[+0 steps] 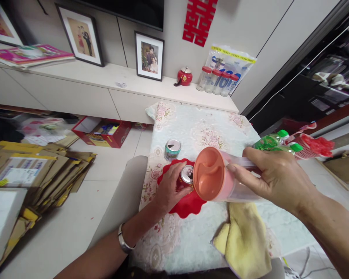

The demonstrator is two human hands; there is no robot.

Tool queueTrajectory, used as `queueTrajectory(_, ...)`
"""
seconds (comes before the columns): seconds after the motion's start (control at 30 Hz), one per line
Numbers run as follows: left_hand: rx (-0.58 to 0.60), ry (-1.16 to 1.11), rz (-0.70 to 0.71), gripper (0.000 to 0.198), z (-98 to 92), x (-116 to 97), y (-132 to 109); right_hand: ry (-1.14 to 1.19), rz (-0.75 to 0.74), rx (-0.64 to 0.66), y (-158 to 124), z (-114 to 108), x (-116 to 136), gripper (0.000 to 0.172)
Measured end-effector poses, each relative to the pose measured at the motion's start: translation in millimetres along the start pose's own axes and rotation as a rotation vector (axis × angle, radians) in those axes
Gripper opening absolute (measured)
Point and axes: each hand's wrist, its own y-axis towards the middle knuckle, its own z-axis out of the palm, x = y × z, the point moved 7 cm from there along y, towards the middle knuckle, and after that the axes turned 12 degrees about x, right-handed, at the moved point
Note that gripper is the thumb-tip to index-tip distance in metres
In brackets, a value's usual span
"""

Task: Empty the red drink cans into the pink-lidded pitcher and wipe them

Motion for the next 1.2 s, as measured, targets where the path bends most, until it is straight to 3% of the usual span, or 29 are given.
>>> queueTrajectory(0.13, -0.002, -0.003, 0.002, 0.079, 0.1, 0.2, -0.6, 0.024, 0.024, 0.009, -0.5, 1.6, -1.0, 0.058)
queueTrajectory(0.33, -0.003, -0.011, 0.016, 0.08, 0.5, 0.2, -0.6, 0.268, 0.195, 0.016, -3.1, 6.1, -10.4, 0.052)
queueTrajectory(0.63, -0.016, 0.0, 0.029, 0.081, -0.3, 0.0, -1.1, 0.227, 0.176, 0.033, -3.1, 4.0, -8.4, 0.049)
queueTrajectory(0.97, -0.017, -0.002, 0.031, 0.082, -0.1, 0.4, -1.1, 0.011, 0.016, -0.003, -3.4, 1.8, -2.8, 0.06)
queueTrajectory(1.2, -0.017, -0.006, 0.029, 0.081, 0.4, 1.0, -1.2, 0.164, 0.158, 0.044, -4.3, 3.1, -7.6, 0.048)
